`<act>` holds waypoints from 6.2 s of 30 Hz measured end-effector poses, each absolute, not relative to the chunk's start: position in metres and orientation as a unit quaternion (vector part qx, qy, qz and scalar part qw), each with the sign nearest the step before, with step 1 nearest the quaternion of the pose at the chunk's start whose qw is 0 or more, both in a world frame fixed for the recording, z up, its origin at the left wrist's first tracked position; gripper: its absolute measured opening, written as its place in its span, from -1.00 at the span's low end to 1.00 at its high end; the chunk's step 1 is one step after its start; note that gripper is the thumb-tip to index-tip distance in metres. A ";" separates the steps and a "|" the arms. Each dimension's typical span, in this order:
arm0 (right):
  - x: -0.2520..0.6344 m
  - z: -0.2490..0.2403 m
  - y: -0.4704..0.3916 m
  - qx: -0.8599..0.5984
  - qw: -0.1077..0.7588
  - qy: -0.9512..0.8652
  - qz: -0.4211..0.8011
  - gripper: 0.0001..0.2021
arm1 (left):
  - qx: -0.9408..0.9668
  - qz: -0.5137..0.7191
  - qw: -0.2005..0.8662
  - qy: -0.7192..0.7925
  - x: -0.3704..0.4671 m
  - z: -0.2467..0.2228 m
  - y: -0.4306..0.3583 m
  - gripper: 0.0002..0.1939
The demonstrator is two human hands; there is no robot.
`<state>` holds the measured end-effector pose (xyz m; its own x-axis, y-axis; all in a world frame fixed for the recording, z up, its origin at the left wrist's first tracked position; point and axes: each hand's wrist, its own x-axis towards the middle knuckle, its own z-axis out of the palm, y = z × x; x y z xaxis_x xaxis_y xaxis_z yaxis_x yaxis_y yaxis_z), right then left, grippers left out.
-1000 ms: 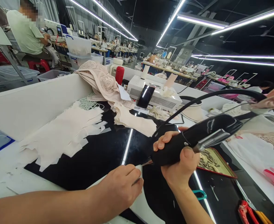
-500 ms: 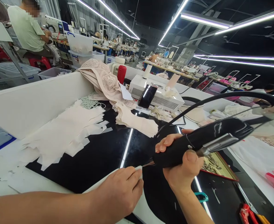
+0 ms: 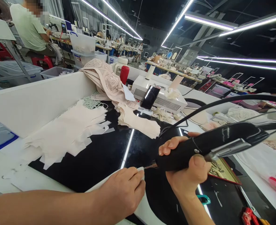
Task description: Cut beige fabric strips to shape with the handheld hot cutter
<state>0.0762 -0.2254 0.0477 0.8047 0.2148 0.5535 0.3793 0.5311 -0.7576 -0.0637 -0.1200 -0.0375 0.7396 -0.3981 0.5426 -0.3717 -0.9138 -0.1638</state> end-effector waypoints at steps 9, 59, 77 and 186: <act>0.072 0.048 -0.225 -0.482 0.823 -0.296 -0.040 -0.63 | -0.926 -0.328 0.000 0.187 -0.063 -0.036 -0.122 -0.79; 0.054 0.051 -0.281 -0.479 0.815 -0.323 -0.051 -0.65 | -0.925 -0.229 -0.092 0.290 -0.052 -0.015 -0.117 -0.84; 0.053 0.038 -0.281 -0.456 0.823 -0.337 -0.027 -0.65 | -0.901 -0.314 -0.016 0.299 -0.038 -0.009 -0.121 -0.71; 0.046 0.050 -0.261 -0.479 0.821 -0.300 -0.081 -0.64 | -0.915 -0.252 -0.076 0.307 -0.047 -0.021 -0.095 -0.87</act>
